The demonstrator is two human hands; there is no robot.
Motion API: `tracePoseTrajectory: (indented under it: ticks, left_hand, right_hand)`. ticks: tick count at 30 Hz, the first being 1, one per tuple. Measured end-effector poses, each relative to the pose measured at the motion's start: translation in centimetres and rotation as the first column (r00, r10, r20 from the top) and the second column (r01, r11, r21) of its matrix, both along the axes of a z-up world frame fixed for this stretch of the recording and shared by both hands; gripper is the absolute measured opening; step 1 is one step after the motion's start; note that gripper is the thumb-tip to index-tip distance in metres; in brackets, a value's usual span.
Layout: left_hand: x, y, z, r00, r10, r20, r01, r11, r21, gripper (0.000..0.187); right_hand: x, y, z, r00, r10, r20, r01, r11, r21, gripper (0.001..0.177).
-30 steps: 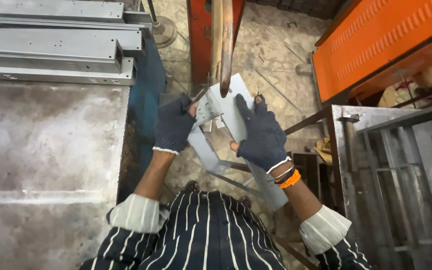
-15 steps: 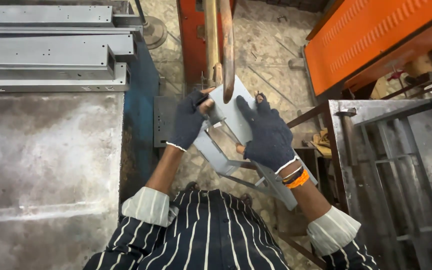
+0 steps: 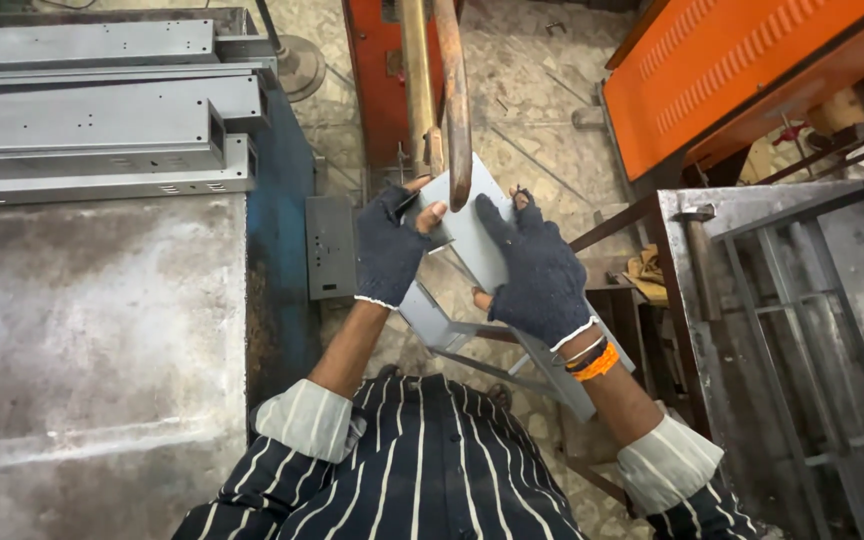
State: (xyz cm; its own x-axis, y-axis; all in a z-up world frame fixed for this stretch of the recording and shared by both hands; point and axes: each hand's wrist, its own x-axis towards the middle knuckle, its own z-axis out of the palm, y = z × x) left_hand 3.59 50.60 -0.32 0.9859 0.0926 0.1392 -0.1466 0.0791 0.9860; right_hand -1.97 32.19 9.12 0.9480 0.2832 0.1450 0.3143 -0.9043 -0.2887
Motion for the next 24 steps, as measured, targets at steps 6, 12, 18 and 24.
tracePoseTrajectory:
  ticks: [6,12,18,24]
  left_hand:
    - [0.2,-0.2,0.6,0.998,-0.005,0.061,0.006,1.000,-0.014,0.065]
    - [0.7,-0.1,2.5,0.998,0.002,-0.064,-0.001,1.000,0.026,0.074]
    - [2.1,2.4,-0.4,0.987,-0.143,-0.073,0.142,0.990,-0.011,0.056]
    - [2.0,3.4,-0.4,0.956,-0.287,-0.057,0.283,0.957,-0.068,0.044]
  right_hand:
    - [0.1,-0.1,-0.2,1.000,-0.004,-0.005,0.004,1.000,0.009,0.112]
    - [0.1,0.5,1.2,0.993,-0.052,-0.104,0.049,0.998,-0.031,0.112]
    - [0.1,-0.3,0.9,0.997,-0.010,-0.083,0.010,1.000,0.004,0.110]
    - [0.3,-0.6,1.9,0.993,0.003,-0.119,-0.007,0.999,-0.034,0.111]
